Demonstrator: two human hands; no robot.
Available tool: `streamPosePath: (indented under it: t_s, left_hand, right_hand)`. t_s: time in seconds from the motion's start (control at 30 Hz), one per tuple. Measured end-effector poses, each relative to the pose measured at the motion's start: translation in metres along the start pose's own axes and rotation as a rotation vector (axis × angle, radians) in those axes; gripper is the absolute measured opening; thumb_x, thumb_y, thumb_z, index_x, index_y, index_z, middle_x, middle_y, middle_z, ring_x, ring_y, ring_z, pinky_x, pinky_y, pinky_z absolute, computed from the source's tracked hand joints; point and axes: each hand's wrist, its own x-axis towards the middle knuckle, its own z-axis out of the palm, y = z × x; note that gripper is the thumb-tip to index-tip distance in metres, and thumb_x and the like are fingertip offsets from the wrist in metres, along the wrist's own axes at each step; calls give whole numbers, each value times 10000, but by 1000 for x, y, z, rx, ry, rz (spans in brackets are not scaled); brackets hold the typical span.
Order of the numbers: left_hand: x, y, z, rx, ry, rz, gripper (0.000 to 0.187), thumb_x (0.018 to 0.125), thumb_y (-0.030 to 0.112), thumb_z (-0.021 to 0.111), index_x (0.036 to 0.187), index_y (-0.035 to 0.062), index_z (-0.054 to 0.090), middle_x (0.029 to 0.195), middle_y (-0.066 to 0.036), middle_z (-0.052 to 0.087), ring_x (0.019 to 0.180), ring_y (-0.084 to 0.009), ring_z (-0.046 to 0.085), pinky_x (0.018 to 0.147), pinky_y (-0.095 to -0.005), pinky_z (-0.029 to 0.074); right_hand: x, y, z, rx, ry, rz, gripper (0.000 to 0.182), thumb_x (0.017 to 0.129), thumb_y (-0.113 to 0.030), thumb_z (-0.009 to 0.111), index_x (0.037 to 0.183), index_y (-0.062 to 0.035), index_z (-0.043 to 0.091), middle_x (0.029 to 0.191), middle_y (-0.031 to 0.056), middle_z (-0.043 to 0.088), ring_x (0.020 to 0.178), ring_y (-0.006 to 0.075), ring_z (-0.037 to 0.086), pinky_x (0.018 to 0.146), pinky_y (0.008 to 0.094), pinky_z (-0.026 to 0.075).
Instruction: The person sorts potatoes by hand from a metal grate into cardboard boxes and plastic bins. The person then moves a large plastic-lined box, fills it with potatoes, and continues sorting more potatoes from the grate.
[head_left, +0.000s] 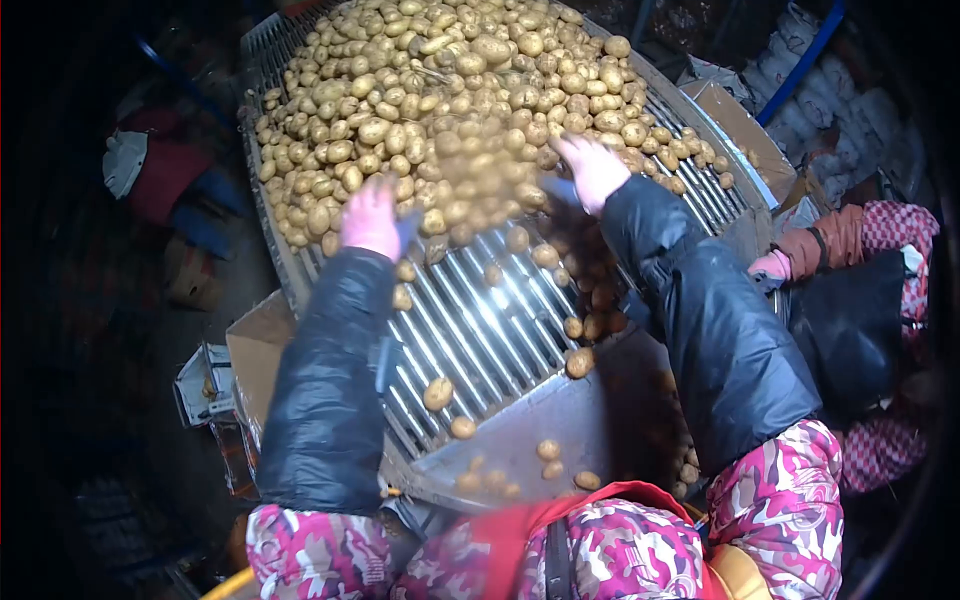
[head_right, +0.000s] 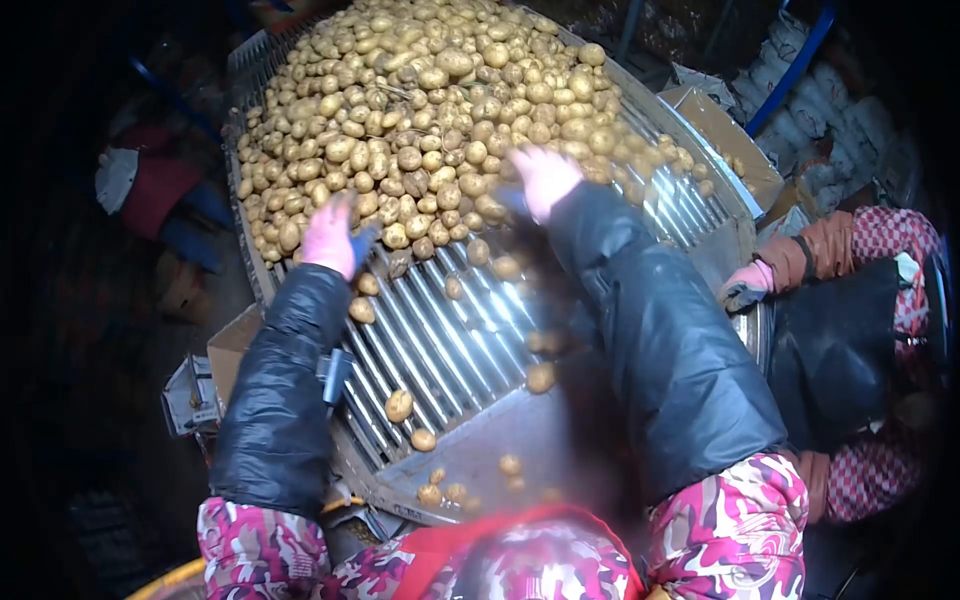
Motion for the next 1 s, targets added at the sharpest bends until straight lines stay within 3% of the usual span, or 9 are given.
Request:
streamPosePath:
  t_s: [0.13,0.33,0.4,0.47,0.5,0.63,0.67,0.8,1.0]
  left_hand:
    - [70,-44,18,-134,9,3,812,948,596,614,1542,69,447,1541,-246,478,1461,-396,418,1207,-457,338]
    - [148,-36,43,-197,-230,-196,831,961,744,437,1520,132,497,1477,-238,559,1377,-429,523,1168,-436,384]
    - [163,-27,41,-157,-325,-292,860,906,836,384,1508,237,517,1494,-190,561,1428,-449,453,1186,-657,231]
    - [167,-22,46,-63,-259,-308,855,889,850,380,1503,272,520,1498,-174,562,1455,-463,399,1145,-748,167]
    - [169,-26,49,-115,-215,-284,848,885,850,378,1504,288,518,1499,-170,563,1455,-484,381,1116,-772,169]
    - [164,-49,72,-627,-264,-100,558,1027,485,557,1405,80,626,1383,-75,651,1273,-160,562,1114,-271,383]
    - [152,-36,56,-671,-329,-154,685,989,665,463,1425,154,602,1376,-141,655,1255,-338,608,1100,-374,424]
    - [115,1,51,-818,-524,148,736,973,683,482,1437,123,593,1427,-143,622,1309,-321,579,1129,-382,407]
    - [26,84,13,-360,-575,45,743,919,693,572,1427,151,601,1436,-255,560,1324,-427,550,1112,-476,444]
  right_hand:
    - [90,0,23,15,136,-97,724,924,-601,644,1454,-123,519,1422,157,577,1330,362,531,1108,558,404]
    - [186,-34,46,-303,-87,-75,795,892,-785,521,1360,-152,630,1205,145,728,1208,362,638,1050,556,459]
    - [223,-32,57,-167,-273,12,857,896,-831,437,1441,-188,591,1295,132,710,1286,318,614,1122,497,426]
    - [214,-28,55,-54,-84,-111,617,913,-649,580,1322,-196,664,1152,174,732,1025,397,694,932,513,522]
    - [215,-34,55,-149,-105,-44,703,863,-727,572,1324,-205,666,1179,186,723,1059,378,687,926,492,527]
    - [222,-19,53,-254,-267,-288,751,911,-723,512,1416,-175,606,1176,195,732,1080,357,697,947,462,527]
    - [215,-23,53,-247,-336,-229,773,899,-750,510,1413,-181,612,1213,169,726,1127,349,681,974,459,521]
    - [163,-46,39,-103,-505,-50,703,858,-724,600,1360,-236,663,1368,109,670,1254,341,627,1060,483,473]
    - [65,-20,29,-174,-501,-160,530,886,-613,644,1266,-246,687,1388,43,618,1314,356,533,1058,551,437]
